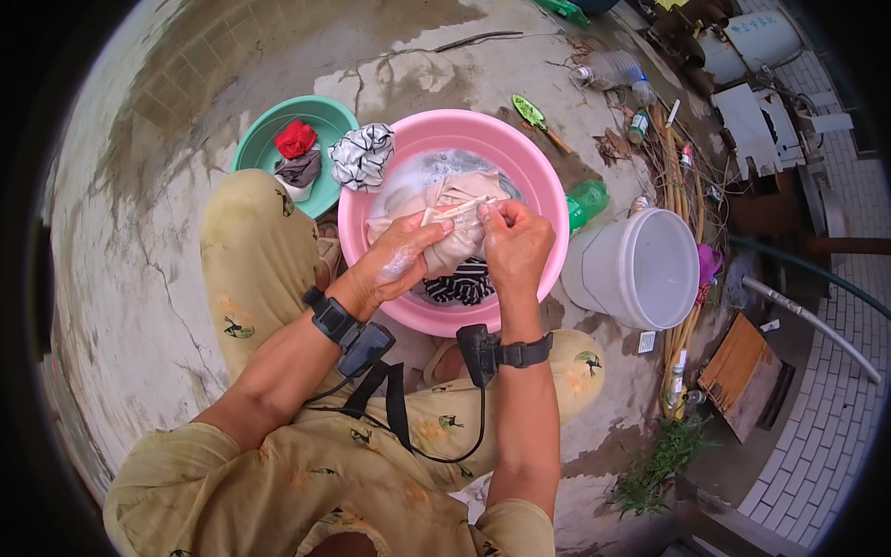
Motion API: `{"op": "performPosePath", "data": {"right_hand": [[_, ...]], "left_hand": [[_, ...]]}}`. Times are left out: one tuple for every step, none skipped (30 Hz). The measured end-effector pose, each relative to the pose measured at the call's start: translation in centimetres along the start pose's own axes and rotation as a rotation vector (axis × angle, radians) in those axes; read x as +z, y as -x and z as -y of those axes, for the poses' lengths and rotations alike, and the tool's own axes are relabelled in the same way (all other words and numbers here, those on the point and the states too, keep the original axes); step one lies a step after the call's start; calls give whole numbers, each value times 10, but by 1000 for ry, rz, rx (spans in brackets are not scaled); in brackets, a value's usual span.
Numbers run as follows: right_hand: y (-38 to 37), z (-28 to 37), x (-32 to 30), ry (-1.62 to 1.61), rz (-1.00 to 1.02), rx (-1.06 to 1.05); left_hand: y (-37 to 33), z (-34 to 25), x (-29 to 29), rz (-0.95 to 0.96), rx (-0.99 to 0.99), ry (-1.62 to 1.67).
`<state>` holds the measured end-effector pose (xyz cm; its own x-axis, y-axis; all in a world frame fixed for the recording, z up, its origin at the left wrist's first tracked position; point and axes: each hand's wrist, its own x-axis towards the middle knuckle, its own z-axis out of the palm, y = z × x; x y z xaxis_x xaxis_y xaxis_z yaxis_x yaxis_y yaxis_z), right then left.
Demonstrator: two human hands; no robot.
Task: Washing a beige garment by hand in a pink basin with soapy water
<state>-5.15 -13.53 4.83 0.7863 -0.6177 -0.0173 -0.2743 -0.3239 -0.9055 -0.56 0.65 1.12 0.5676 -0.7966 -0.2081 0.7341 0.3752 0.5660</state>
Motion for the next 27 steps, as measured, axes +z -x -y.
{"op": "performPosePath", "data": {"right_hand": [[0,-4,1,4,7,5],[0,-6,3,26,-33,-93],[0,-6,5,46,-72,-193],[1,-8,6,154,-82,-382],[3,-10,9,155,-76,-380],[7,-11,15,263,-117,-543],[12,-11,21,372,-158,-706],[17,-13,23,496,-106,-734],[21,-12,25,495,-104,-732],[25,-9,25,549,-60,-789],[27,-8,25,604,-15,-845],[29,-10,25,623,21,-876],[31,-11,24,623,22,-875],[33,-11,24,608,25,-881],[34,-11,23,597,24,-886],[34,-14,22,600,22,-885],[32,-21,20,452,8,-841],[31,-23,19,304,-4,-794],[29,-24,16,305,-5,-793],[27,-24,12,196,17,-591],[25,-23,8,88,36,-387],[23,-13,5,88,14,-216],[18,-16,0,89,11,-213],[12,-18,-6,127,34,-91],[9,-20,-10,165,58,32],[7,-22,-12,43,79,81],[7,-22,-12,44,78,80]], "left_hand": [[0,1,-1,-7,-1,7],[-2,3,-1,-6,19,48],[-3,3,-1,-7,42,88],[-5,3,-1,-13,43,92],[-7,1,0,-11,65,127],[-8,0,0,-8,86,160],[-8,1,-1,-10,85,161],[-9,2,-2,-43,90,220],[-9,3,-5,-77,95,278],[-9,4,-7,-79,93,278],[-9,5,-9,-86,95,303],[-10,6,-11,-93,98,328],[-11,8,-13,-94,97,329],[-13,9,-15,-110,133,336],[-14,9,-13,-122,167,343],[-15,9,-12,-120,165,344],[-15,10,-11,-106,111,345],[-14,10,-10,-94,57,346],[-13,11,-9,-94,55,345],[-12,13,-9,-93,32,258],[-10,14,-6,-91,7,170],[-8,13,-2,-86,-5,147],[-8,13,-3,-85,-8,146],[-9,12,-3,-72,-30,82],[-8,11,-4,-58,-51,18],[-7,9,-6,19,-65,43],[-5,6,-4,20,-65,43]]}}
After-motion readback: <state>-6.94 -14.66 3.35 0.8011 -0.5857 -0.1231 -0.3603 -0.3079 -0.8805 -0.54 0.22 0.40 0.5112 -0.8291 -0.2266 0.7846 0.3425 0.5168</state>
